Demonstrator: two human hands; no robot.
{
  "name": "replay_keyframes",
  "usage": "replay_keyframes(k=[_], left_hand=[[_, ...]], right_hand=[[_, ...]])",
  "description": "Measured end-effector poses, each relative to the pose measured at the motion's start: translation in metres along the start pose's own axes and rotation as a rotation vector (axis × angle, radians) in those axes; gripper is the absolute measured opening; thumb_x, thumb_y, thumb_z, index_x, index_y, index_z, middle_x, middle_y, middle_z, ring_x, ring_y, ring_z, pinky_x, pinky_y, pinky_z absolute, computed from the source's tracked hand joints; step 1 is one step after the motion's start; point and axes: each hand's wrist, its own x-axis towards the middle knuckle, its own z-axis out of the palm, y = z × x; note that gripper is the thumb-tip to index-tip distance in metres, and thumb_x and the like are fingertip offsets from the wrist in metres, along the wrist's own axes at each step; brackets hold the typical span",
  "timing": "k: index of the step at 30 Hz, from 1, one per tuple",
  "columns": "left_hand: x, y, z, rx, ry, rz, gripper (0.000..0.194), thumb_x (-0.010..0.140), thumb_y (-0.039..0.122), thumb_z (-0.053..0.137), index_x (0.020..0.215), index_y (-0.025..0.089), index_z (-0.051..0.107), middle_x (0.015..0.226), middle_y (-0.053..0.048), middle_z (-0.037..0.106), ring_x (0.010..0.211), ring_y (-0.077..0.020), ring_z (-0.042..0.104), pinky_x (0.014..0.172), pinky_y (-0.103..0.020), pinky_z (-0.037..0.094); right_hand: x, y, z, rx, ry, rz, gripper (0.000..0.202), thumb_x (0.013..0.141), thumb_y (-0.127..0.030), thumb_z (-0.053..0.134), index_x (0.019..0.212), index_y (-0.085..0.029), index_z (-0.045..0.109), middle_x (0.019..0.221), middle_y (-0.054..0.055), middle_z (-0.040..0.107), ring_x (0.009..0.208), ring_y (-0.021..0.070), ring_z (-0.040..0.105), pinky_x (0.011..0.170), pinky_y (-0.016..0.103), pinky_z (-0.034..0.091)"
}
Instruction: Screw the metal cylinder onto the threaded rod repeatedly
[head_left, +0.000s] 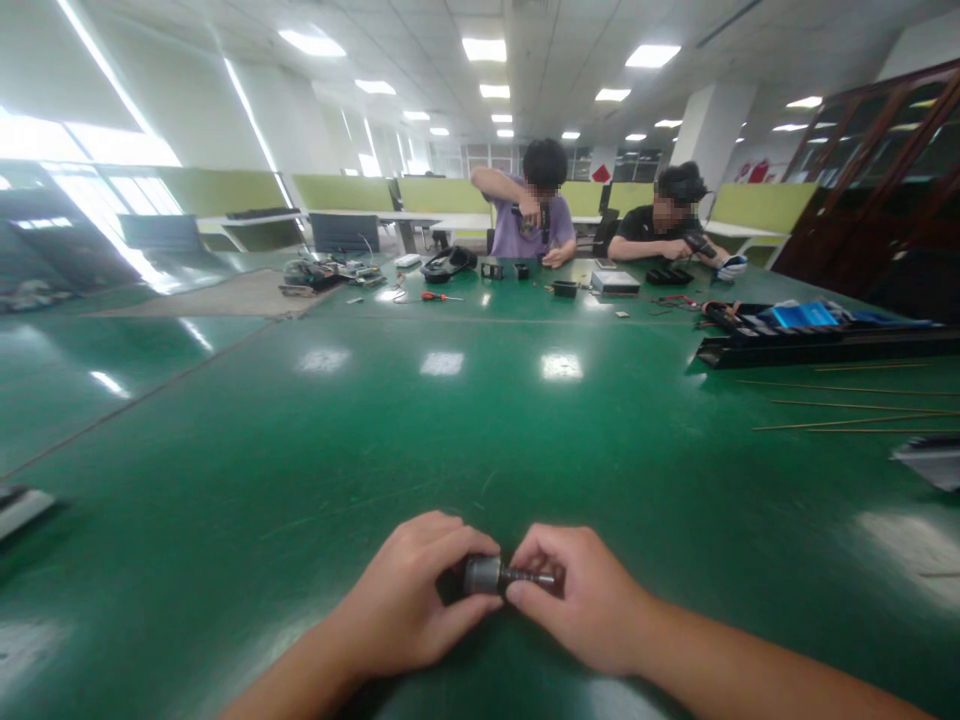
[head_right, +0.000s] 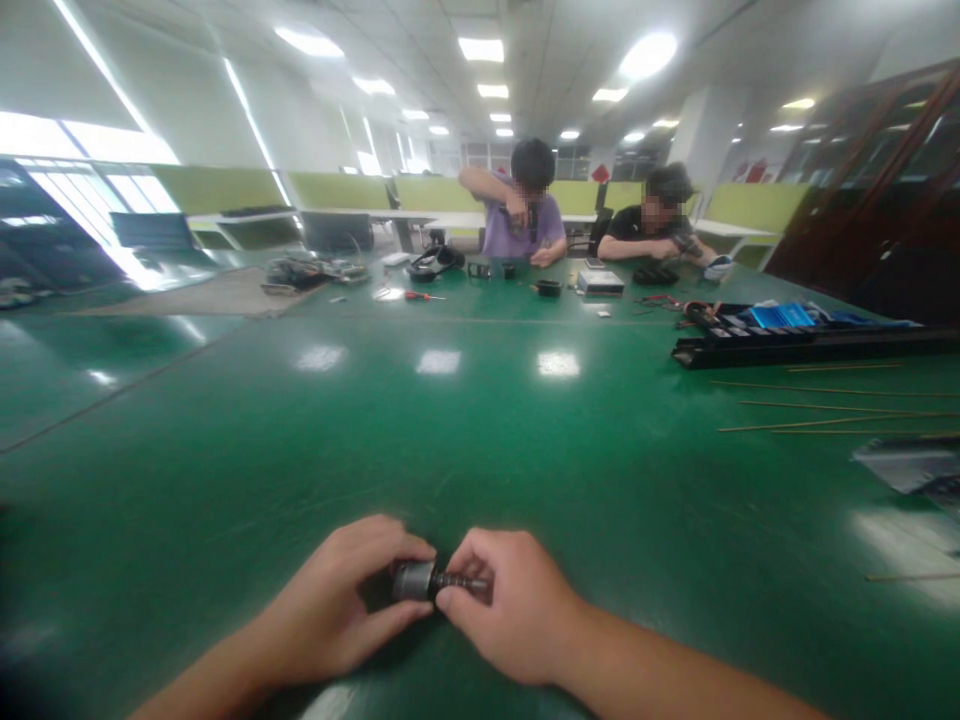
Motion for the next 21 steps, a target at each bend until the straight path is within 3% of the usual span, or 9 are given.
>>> replay_keyframes(k=[21], left_hand=[[-0.0022, -0.0031, 0.0001, 0.004, -0.009, 0.009, 0.021, 0.084, 0.029, 0.07, 0.103, 0.024, 0.062, 0.08, 0.0, 0.064, 0.073, -0.0175, 0.057, 0.067, -0.029, 0.04]], right_hand=[[0.0006, 0.0008, -0.0001, 0.014, -0.017, 0.005, 0.004, 0.08, -0.016, 0.067, 0.084, -0.017, 0.067, 0.075, 0.0, 0.068, 0.064, 0.0128, 0.06, 0.059, 0.021, 0.043]])
